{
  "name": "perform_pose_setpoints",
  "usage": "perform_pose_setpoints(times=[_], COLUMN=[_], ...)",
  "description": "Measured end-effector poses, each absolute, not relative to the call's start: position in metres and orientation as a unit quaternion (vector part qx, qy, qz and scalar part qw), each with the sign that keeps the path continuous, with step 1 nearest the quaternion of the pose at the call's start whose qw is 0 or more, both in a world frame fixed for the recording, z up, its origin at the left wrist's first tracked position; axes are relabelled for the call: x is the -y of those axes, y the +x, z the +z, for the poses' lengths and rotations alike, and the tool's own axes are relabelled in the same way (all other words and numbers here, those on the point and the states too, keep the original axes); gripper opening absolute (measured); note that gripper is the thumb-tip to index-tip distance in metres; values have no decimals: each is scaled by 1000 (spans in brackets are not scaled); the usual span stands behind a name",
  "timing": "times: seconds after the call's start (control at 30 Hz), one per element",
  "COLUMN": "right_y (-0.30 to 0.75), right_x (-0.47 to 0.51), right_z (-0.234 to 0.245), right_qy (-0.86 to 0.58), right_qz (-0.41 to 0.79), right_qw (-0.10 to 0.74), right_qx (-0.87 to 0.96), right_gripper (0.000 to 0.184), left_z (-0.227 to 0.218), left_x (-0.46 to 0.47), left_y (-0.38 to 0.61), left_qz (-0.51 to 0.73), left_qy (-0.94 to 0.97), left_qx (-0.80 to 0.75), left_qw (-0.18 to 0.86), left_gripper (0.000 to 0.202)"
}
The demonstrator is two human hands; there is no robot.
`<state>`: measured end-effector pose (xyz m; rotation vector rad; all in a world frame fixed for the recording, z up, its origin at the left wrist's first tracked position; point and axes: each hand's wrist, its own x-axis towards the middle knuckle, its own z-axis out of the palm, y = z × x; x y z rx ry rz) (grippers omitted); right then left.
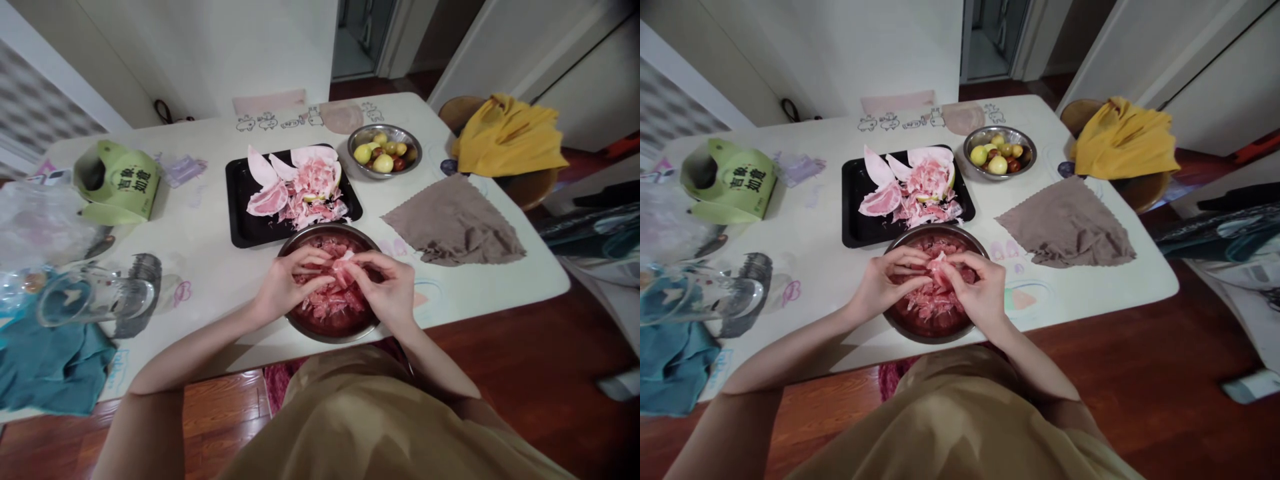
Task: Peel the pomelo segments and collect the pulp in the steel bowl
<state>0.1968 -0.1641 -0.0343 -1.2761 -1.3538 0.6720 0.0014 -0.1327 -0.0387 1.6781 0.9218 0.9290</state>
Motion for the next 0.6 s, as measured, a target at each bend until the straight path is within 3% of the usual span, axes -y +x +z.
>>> perform_pose_setpoints(times=[0.27,0.6], right_y=[193,195], right_x=[167,167], right_z=[-31,-35], right_qy=[-526,-537], right_qz=[248,252], right_qw=[539,525], right_qx=[609,611], right_gripper=[4,5], left_z=[-35,-26], left_x=[136,137], left_y=[1,-1], left_qz=[389,391], left_qy=[721,790], left_qx=[-385,-356], left_qw=[425,312], left_gripper=[18,9])
